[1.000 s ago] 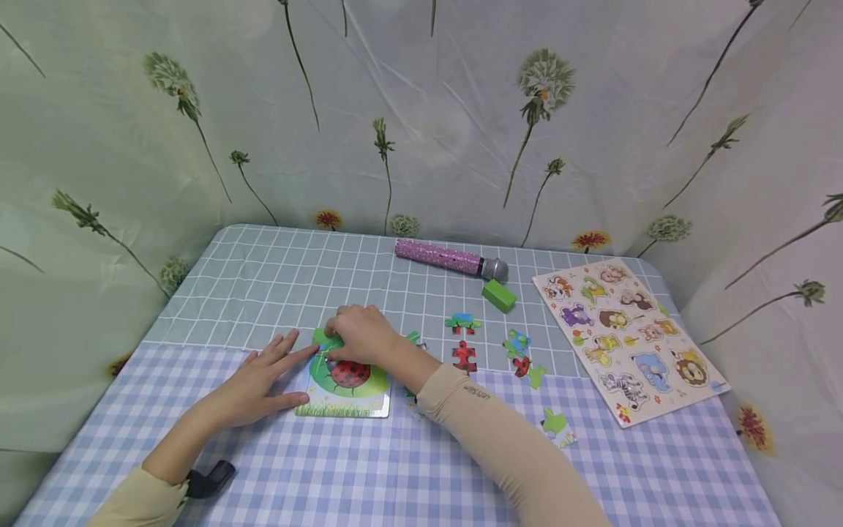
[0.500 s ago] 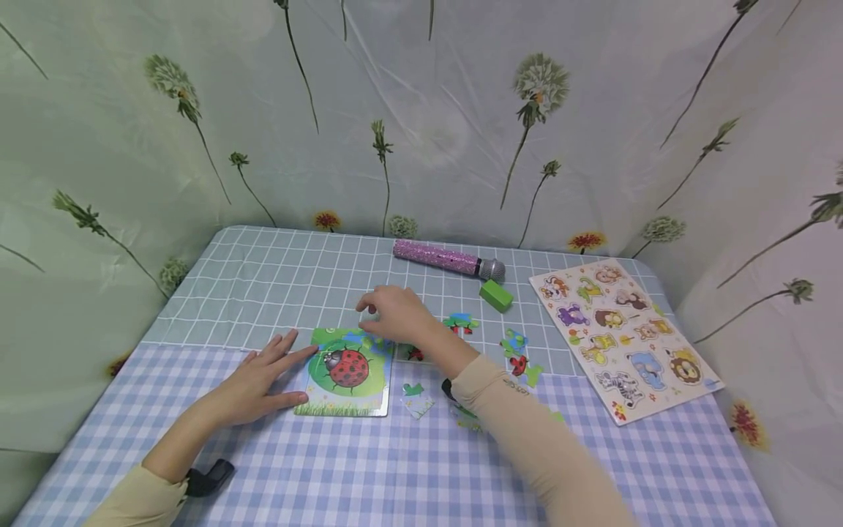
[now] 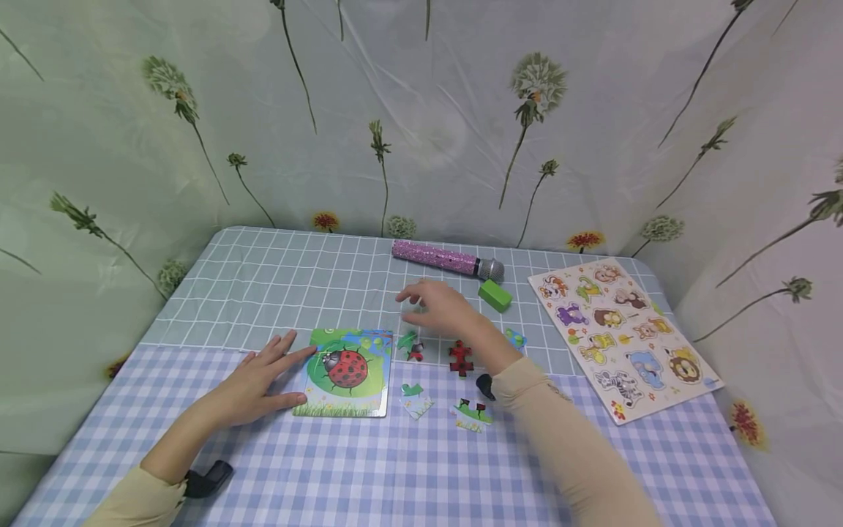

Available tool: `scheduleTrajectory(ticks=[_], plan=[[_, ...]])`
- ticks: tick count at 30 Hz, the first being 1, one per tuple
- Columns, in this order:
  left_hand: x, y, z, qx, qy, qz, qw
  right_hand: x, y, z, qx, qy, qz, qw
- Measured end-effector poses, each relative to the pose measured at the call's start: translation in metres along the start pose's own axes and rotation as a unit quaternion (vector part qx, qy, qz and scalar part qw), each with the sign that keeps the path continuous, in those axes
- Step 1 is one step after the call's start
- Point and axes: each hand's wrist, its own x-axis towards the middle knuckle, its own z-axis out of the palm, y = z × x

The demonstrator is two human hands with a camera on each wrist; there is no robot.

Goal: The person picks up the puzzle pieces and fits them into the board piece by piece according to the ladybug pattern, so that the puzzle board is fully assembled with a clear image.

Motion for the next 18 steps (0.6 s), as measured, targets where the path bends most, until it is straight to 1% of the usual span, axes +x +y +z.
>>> scheduleTrajectory(ticks=[6, 10, 13, 18], plan=[[0.0, 0.0, 0.0, 0.001, -0.001, -0.002, 1.0, -0.012, 0.02, -0.01, 0.024, 0.004, 0.011, 0.9996], [-0.001, 0.0, 0.0, -0.001, -0.002, -0.002, 1.0, -0.019, 0.034, -0.017, 0.034, 0.02, 0.016, 0.9991], [-0.001, 0.0, 0.0, -0.001, -0.002, -0.003, 1.0, -0.024, 0.044, -0.021, 0.044, 0.029, 0.027, 0.9983], [-0.001, 0.001, 0.0, -0.001, -0.002, -0.004, 1.0, -0.033, 0.056, -0.026, 0.08, 0.019, 0.055, 0.9951]])
